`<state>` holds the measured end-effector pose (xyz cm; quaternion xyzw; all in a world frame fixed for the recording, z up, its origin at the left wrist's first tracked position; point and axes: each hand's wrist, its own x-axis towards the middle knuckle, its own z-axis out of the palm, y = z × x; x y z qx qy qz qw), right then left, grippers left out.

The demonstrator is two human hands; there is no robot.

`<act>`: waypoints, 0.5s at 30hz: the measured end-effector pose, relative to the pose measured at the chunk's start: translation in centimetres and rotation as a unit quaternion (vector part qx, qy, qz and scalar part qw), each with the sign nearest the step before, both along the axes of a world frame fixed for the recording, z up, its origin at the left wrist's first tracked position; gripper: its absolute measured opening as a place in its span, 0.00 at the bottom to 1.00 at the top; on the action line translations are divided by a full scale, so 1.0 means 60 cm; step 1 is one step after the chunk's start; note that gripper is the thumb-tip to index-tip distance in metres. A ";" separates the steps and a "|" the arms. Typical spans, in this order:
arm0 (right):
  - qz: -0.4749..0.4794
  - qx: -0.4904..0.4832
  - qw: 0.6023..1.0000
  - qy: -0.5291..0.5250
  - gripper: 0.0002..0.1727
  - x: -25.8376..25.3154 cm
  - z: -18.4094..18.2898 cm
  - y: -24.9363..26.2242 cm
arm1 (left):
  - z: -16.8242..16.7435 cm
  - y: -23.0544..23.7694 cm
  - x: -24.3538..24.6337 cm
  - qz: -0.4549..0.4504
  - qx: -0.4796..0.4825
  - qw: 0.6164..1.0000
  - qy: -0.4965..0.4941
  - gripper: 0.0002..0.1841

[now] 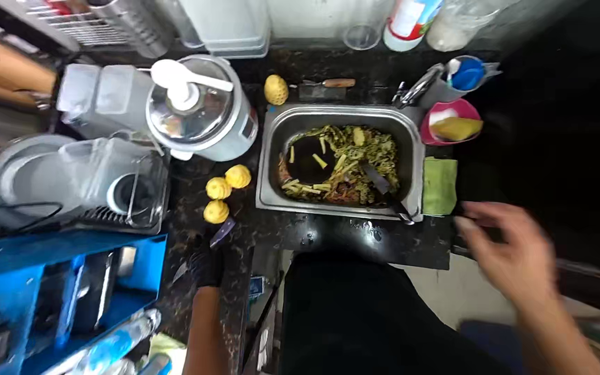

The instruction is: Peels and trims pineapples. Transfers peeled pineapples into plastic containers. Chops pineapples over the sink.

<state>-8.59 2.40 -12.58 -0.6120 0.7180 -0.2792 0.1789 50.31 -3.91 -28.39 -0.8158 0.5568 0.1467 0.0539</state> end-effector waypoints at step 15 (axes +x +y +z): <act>-0.141 0.496 0.854 0.074 0.30 0.093 -0.254 -0.195 | 0.073 -0.014 0.050 -0.167 -0.083 0.976 0.116 0.20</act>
